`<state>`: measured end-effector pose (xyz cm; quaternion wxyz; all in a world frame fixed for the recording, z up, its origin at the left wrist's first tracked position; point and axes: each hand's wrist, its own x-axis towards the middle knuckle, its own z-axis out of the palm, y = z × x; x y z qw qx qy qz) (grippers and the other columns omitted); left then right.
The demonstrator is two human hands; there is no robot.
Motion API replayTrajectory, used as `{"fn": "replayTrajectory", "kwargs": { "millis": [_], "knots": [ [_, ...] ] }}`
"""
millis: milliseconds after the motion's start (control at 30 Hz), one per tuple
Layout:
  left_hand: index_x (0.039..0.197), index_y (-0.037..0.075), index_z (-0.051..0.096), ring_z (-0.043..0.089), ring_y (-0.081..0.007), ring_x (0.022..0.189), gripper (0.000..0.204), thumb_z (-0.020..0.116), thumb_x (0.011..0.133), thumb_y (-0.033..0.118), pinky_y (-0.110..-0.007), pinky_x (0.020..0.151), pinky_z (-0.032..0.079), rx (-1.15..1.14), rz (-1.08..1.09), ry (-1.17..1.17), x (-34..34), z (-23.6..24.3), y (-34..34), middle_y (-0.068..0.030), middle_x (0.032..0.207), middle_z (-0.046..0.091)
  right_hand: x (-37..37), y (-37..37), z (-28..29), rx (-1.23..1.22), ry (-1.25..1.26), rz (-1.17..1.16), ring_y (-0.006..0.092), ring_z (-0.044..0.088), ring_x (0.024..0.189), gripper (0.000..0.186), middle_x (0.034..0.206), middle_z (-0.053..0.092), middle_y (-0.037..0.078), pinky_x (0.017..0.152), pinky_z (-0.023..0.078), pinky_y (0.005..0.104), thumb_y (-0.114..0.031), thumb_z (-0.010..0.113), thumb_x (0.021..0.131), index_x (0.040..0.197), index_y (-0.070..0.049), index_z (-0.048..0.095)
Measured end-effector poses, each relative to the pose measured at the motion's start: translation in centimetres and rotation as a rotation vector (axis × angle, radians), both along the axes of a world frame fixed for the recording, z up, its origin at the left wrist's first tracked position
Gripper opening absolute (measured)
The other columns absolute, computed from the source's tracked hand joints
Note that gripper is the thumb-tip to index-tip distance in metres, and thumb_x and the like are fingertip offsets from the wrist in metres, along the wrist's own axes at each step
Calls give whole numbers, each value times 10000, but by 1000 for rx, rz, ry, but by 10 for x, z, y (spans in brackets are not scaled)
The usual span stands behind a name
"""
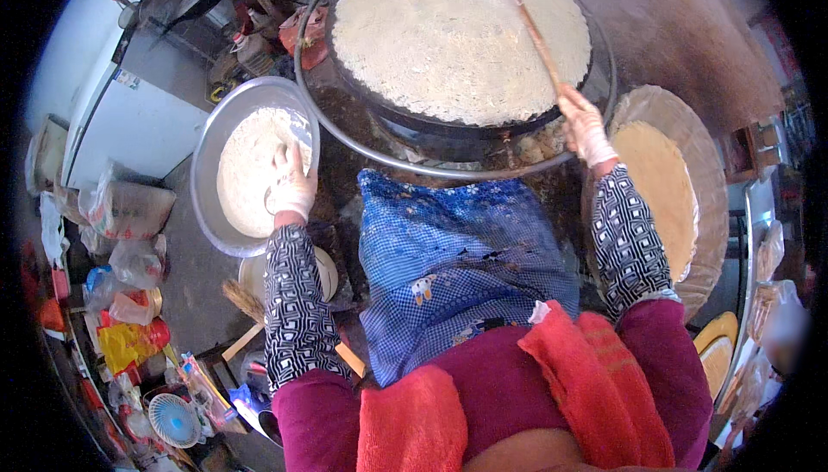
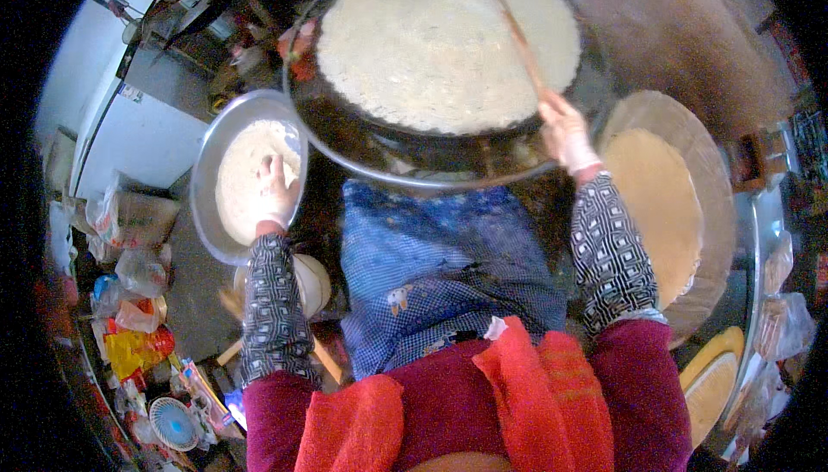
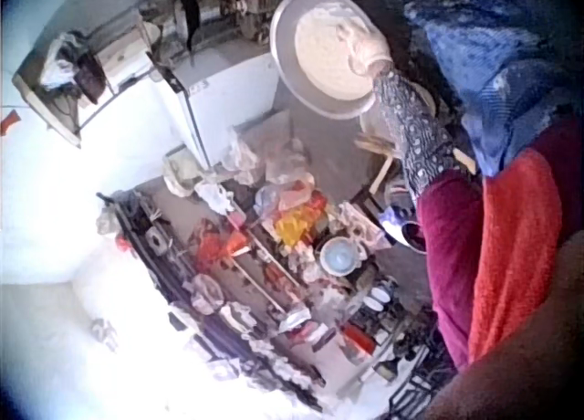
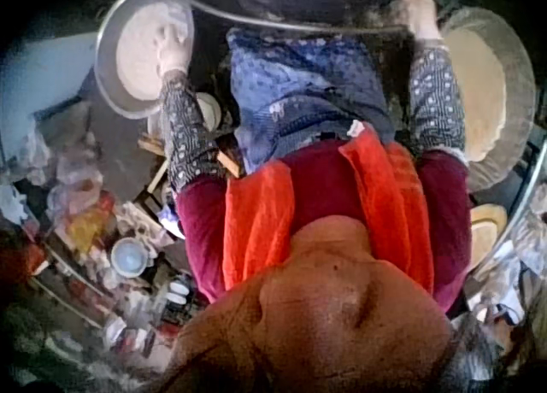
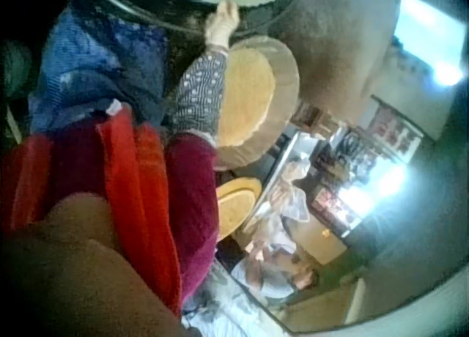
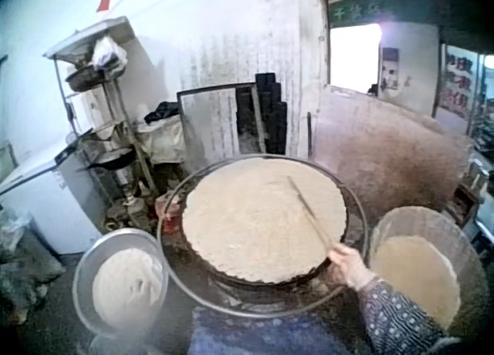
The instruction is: The person spreads batter onto a large heated griddle using a wooden scraper to form a thin flat pancake, then flips it over using a blue handheld scraper and places it into a basket.
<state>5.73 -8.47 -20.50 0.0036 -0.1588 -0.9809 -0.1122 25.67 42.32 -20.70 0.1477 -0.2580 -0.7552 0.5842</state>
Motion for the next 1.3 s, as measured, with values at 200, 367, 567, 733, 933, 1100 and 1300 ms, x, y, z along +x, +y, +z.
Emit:
{"fn": "replayTrajectory", "kwargs": {
  "millis": [200,367,567,733,933,1100,1300],
  "knots": [
    [1325,97,514,300,-342,1397,623,713,743,197,-504,1160,207,-355,-477,319,-32,-15,57,-160,1468,386,3,-139,23,-545,-3,237,-17,383,453,445,880,637,-89,353,285,167,-145,610,956,1391,-148,518],
    [930,179,761,666,-244,1026,208,593,840,262,-414,980,392,-767,-510,-43,-2,-30,130,-58,991,731,2,-190,25,-531,-203,322,172,581,1140,407,1262,622,125,961,468,273,-150,579,959,1340,-12,541],
    [966,133,738,688,-255,931,259,616,821,310,-430,835,468,-455,-449,-123,93,-9,192,-96,943,725,17,-165,23,-407,123,108,65,488,513,400,745,601,-36,436,398,204,-174,583,959,1350,-92,549],
    [1261,41,518,433,-339,1272,578,698,773,291,-527,1085,286,138,-811,150,185,-6,206,-177,1284,519,30,-73,-35,-567,185,-118,42,550,668,449,1140,641,-3,541,443,167,-112,605,948,1385,-81,508],
    [1198,81,582,478,-332,1204,433,639,835,311,-511,1092,288,223,-873,-207,207,-18,146,-141,1231,539,46,-186,14,-753,-120,308,67,552,605,412,955,661,10,497,444,218,-188,588,960,1358,-95,545],
    [1145,78,589,496,-338,1172,440,691,747,237,-521,1049,327,-1,-696,-167,134,30,126,-140,1176,563,40,-188,6,-811,37,201,11,433,457,435,612,482,-78,378,314,175,-283,547,987,1396,-139,504],
    [1137,87,582,474,-363,1199,483,729,694,212,-594,1128,174,-68,-634,246,61,-12,107,-143,1150,564,2,-159,39,-692,40,289,61,369,395,471,543,425,-42,378,304,212,-333,473,1006,1444,-162,439]
  ]
}}
